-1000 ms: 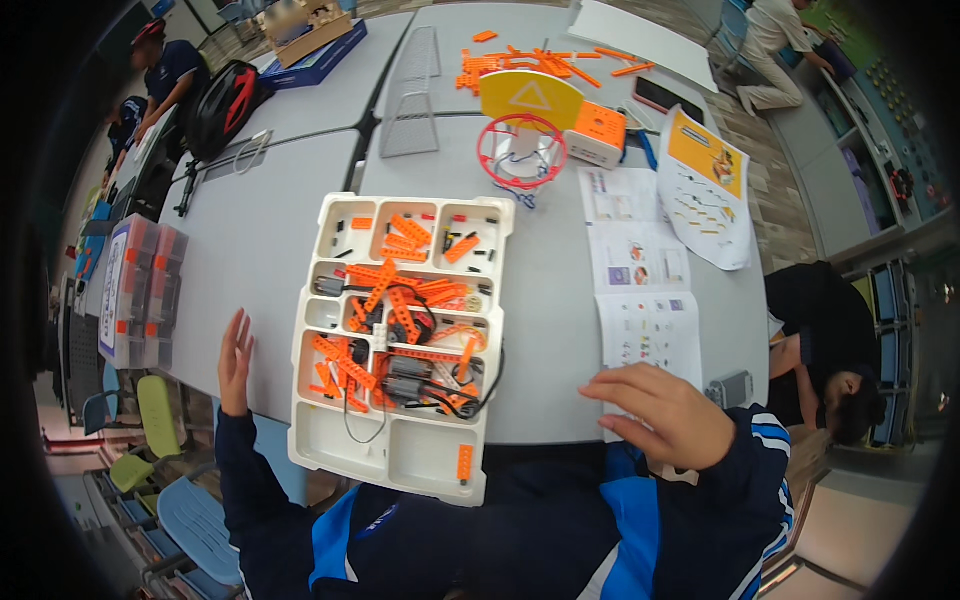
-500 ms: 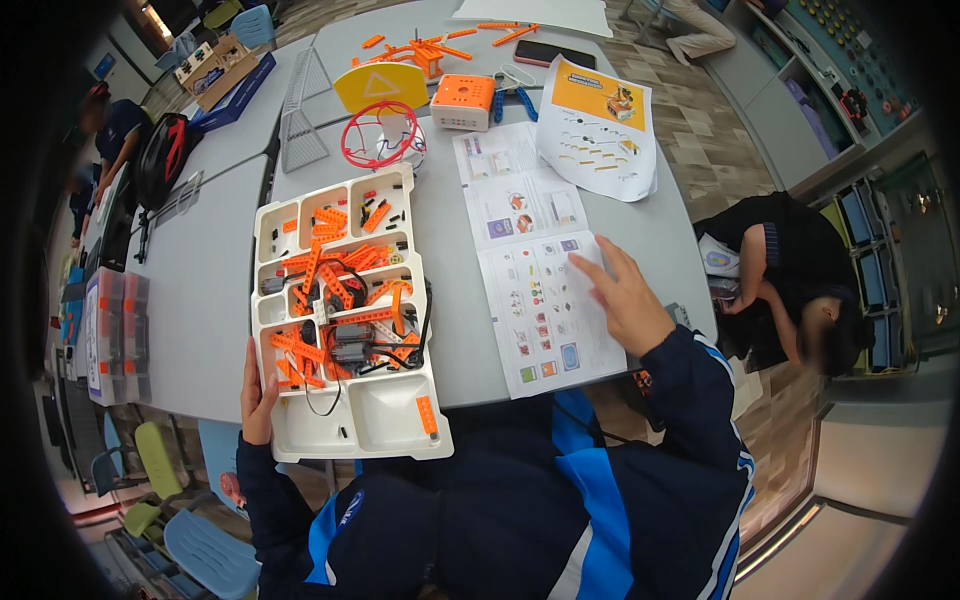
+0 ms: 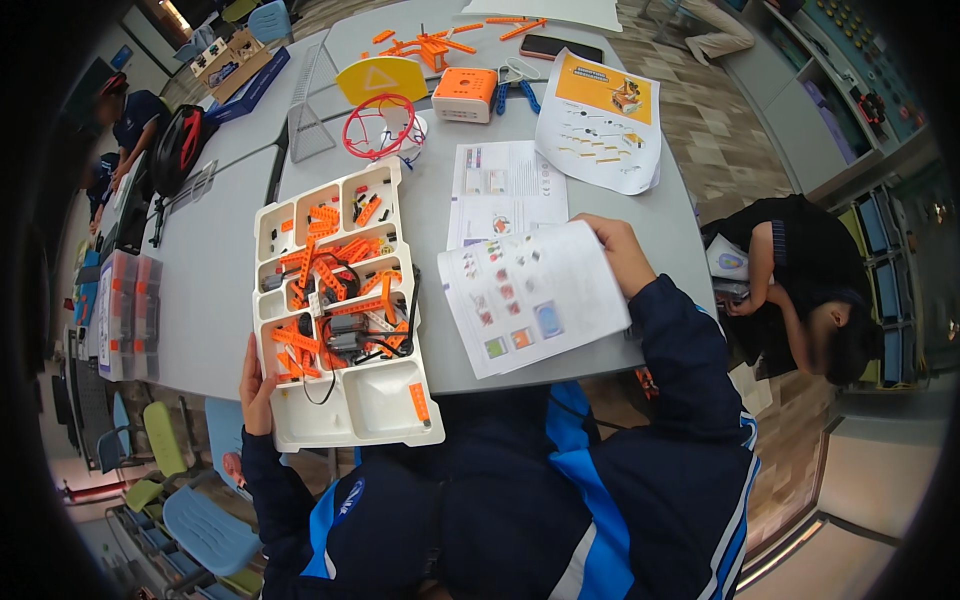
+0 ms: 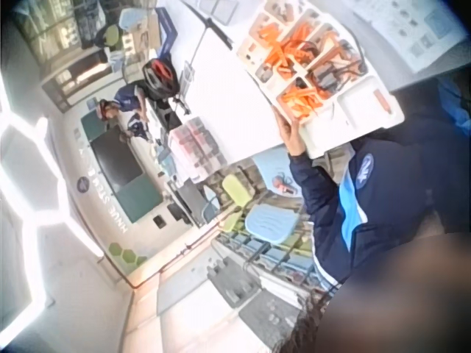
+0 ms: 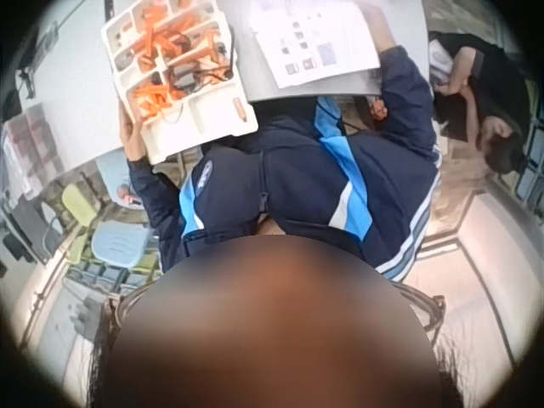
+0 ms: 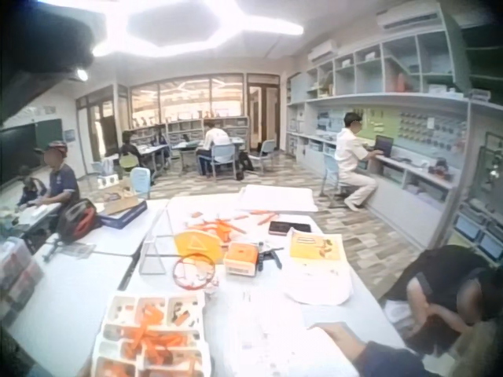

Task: The person assembles three miniature basketball hoops by attaching red rims and nets to green, yellow, and red backboards. They place the completed hoops on the table and handle a small orange ball.

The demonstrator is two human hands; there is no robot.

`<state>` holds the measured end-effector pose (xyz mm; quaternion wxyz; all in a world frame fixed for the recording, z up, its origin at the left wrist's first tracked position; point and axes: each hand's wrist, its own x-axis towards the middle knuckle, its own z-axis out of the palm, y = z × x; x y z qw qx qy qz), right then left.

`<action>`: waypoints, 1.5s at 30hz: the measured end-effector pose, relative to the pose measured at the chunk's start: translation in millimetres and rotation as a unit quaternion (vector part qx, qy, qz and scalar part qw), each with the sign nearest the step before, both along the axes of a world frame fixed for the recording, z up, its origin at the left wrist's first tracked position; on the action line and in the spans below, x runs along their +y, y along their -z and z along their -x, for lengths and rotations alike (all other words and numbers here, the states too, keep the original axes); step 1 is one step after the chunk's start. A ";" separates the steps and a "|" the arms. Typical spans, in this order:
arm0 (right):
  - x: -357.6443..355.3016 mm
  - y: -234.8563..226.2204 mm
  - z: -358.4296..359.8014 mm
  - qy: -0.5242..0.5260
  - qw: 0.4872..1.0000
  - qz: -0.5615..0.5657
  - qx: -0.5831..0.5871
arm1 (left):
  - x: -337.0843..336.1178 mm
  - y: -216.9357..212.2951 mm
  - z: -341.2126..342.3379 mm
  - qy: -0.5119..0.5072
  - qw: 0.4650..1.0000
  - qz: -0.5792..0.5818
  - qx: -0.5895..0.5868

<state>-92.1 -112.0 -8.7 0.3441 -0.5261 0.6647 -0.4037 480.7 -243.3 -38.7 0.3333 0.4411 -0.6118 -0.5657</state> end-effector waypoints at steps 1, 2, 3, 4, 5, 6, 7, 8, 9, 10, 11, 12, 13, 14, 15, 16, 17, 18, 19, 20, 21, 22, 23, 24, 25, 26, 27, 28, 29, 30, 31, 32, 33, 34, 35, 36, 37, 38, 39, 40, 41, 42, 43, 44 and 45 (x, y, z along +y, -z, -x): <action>-6.7 -0.1 1.8 0.052 0.988 -0.028 -0.144 | 2.0 0.5 -0.5 -0.012 1.000 -0.006 -0.005; -9.5 -1.9 4.0 0.070 0.983 -0.051 -0.160 | 3.9 1.9 -0.2 -0.012 1.000 -0.004 0.000; -12.0 -5.5 6.1 0.101 0.976 -0.089 -0.173 | 5.7 1.9 0.3 -0.020 1.000 -0.002 0.005; -16.0 -5.9 6.6 0.116 0.968 -0.108 -0.196 | 6.9 3.0 1.2 -0.030 1.000 -0.003 0.001; -17.7 -8.1 6.2 0.131 0.966 -0.117 -0.189 | 7.8 2.9 1.9 -0.033 0.999 -0.001 0.009; -17.8 -9.9 6.4 0.140 0.965 -0.120 -0.184 | 8.5 2.7 2.4 -0.039 0.999 -0.005 0.008; -17.3 -10.6 4.9 0.147 0.965 -0.123 -0.180 | 9.4 2.8 2.9 -0.045 0.999 -0.008 0.006; -16.2 -11.5 2.9 0.139 0.972 -0.137 -0.129 | 10.2 2.8 3.5 -0.045 0.999 -0.016 0.011; -14.1 -12.3 0.8 0.129 0.977 -0.149 -0.079 | 10.9 3.0 4.0 -0.047 0.998 -0.023 0.016; -11.9 -13.3 -4.0 0.119 0.979 -0.161 -0.030 | 11.5 1.8 4.3 -0.058 0.998 -0.029 0.023; -10.4 -10.9 -11.6 0.088 0.982 -0.095 0.140 | 12.1 1.4 5.1 -0.053 0.998 -0.019 0.002; -6.8 -11.8 -21.0 0.056 0.950 -0.027 0.306 | 12.4 -0.9 6.2 -0.056 0.998 -0.010 -0.016; -3.3 -13.9 -29.9 0.026 0.889 0.000 0.457 | 12.3 -3.9 7.7 -0.054 0.998 0.005 -0.034; 0.9 -18.1 -38.8 0.014 0.884 0.039 0.465 | 12.1 -9.2 9.0 -0.044 0.994 0.034 -0.096; 5.6 -24.4 -49.1 0.005 0.883 0.036 0.468 | 10.9 -16.7 10.6 -0.030 0.985 0.068 -0.159; 8.4 -30.0 -60.6 -0.003 0.879 0.045 0.475 | 9.7 -24.6 13.6 -0.036 0.965 0.077 -0.248; 8.6 -35.3 -72.6 -0.039 0.909 0.025 0.415 | 9.7 -34.3 17.5 0.002 0.960 0.126 -0.252; 5.1 -38.0 -85.5 -0.076 0.931 0.038 0.355 | 10.1 -44.4 21.8 0.017 0.947 0.148 -0.283; 0.4 -38.8 -101.0 -0.099 0.952 0.008 0.291 | 10.6 -54.4 28.0 0.028 0.935 0.164 -0.315; -6.0 -37.6 -116.6 -0.125 0.967 0.034 0.221 | 9.4 -62.2 35.7 0.051 0.930 0.179 -0.317; -16.0 -33.2 -131.6 -0.124 0.973 0.006 0.193 | 7.7 -68.4 43.5 0.067 0.926 0.187 -0.321; -28.7 -26.7 -145.9 -0.126 0.979 0.014 0.159 | 6.5 -72.1 51.8 0.079 0.921 0.202 -0.324; -39.4 -21.5 -154.9 -0.134 0.982 0.026 0.131 | 5.5 -72.4 60.7 0.087 0.928 0.181 -0.314; -48.0 -17.7 -159.7 -0.132 0.983 0.041 0.122 | 4.2 -71.7 68.5 0.090 0.933 0.169 -0.303; -56.6 -13.9 -164.5 -0.136 0.982 0.058 0.117 | 2.0 -71.4 73.5 0.093 0.939 0.156 -0.293; -62.1 -11.9 -168.7 -0.141 0.982 0.031 0.119 | -0.3 -70.4 77.2 0.112 0.927 0.188 -0.304; -62.8 -12.4 -170.0 -0.117 0.984 0.086 0.104 | -2.6 -69.2 79.2 0.132 0.914 0.220 -0.313; -60.4 -14.5 -170.1 -0.095 0.986 0.095 0.096 | -3.1 -67.6 80.2 0.133 0.912 0.222 -0.318; -58.4 -17.2 -172.8 -0.071 0.989 0.089 0.089 | -4.7 -66.4 80.2 0.137 0.913 0.227 -0.311; -56.3 -19.2 -178.3 -0.025 0.985 0.145 0.094 | -5.6 -65.1 79.8 0.140 0.914 0.232 -0.303; -54.0 -21.5 -184.3 -0.026 0.980 0.172 0.102 | -6.9 -63.4 80.0 0.143 0.915 0.238 -0.294; -51.9 -23.6 -190.9 -0.028 0.975 0.192 0.109 | -8.1 -62.4 80.2 0.148 0.909 0.252 -0.297; -49.5 -25.2 -197.4 -0.031 0.971 0.205 0.116 | -8.8 -61.7 80.5 0.154 0.903 0.265 -0.300; -48.6 -26.1 -203.7 -0.060 0.958 0.234 0.153 | -9.6 -61.6 81.3 0.162 0.897 0.278 -0.303; -52.0 -25.6 -206.5 -0.114 0.952 0.240 0.152 | -10.4 -61.5 82.6 0.170 0.892 0.284 -0.307; -56.1 -24.8 -208.2 -0.171 0.943 0.239 0.154 | -11.0 -61.9 84.1 0.185 0.872 0.315 -0.326; -60.8 -23.4 -209.5 -0.231 0.931 0.232 0.163 | -10.2 -62.1 86.0 0.196 0.872 0.310 -0.324; -66.5 -22.2 -207.5 -0.302 0.912 0.200 0.192 | -8.8 -62.4 88.3 0.206 0.872 0.303 -0.325; -69.1 -22.3 -207.6 -0.290 0.916 0.198 0.196 | -8.7 -62.6 90.6 0.215 0.871 0.300 -0.323; -71.0 -22.2 -207.1 -0.279 0.917 0.194 0.209 | -8.6 -62.0 93.3 0.222 0.866 0.302 -0.330; -72.4 -22.4 -207.3 -0.270 0.917 0.191 0.224 | -8.1 -61.0 96.3 0.228 0.869 0.293 -0.326; -73.3 -22.3 -207.5 -0.238 0.928 0.189 0.214 | -7.3 -59.7 99.2 0.232 0.873 0.286 -0.320; -73.5 -22.5 -207.6 -0.205 0.938 0.186 0.206 | -6.6 -58.4 101.9 0.237 0.876 0.279 -0.314; -73.4 -22.1 -208.3 -0.169 0.948 0.181 0.202 | -5.9 -57.4 103.8 0.248 0.865 0.291 -0.324; -73.4 -20.2 -211.6 -0.168 0.946 0.168 0.219 | -5.5 -56.7 105.1 0.253 0.859 0.296 -0.332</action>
